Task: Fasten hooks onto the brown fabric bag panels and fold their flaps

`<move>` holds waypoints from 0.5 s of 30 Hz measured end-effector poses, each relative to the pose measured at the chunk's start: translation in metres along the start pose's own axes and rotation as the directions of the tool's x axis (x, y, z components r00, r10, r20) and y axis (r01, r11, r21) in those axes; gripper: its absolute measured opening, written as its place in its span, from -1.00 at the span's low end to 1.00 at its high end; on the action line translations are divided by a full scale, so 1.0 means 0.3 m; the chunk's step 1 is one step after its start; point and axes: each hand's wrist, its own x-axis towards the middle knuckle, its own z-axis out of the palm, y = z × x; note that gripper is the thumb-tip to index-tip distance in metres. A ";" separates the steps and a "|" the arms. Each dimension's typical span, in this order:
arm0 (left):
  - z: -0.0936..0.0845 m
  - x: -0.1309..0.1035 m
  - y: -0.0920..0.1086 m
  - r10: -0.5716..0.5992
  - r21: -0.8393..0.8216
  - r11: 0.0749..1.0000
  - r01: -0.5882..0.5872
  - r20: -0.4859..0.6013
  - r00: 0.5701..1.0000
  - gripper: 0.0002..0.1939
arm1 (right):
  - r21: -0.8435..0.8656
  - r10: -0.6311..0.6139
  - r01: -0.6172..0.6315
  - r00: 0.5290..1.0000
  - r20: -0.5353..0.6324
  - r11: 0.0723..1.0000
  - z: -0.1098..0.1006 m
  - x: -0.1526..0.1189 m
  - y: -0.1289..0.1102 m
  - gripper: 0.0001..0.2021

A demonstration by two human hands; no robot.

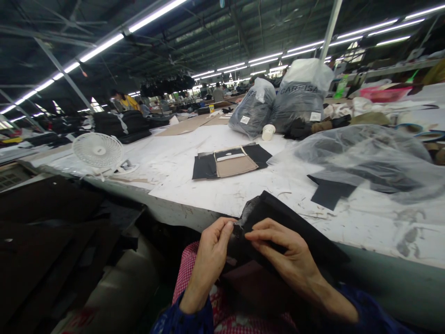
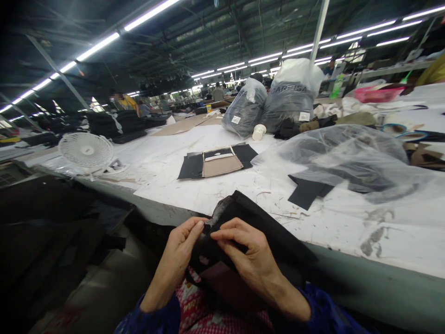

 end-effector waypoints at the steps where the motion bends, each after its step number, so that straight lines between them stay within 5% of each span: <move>1: -0.001 -0.001 0.002 -0.002 0.002 1.000 0.002 0.004 1.000 -0.60 | -0.003 -0.002 0.002 1.000 -0.004 1.000 0.001 0.002 0.001 -0.84; 15: 0.000 -0.002 0.006 -0.005 -0.039 0.999 0.007 0.045 0.999 -0.58 | -0.036 0.037 -0.037 0.999 -0.011 0.999 0.014 0.015 0.023 -0.84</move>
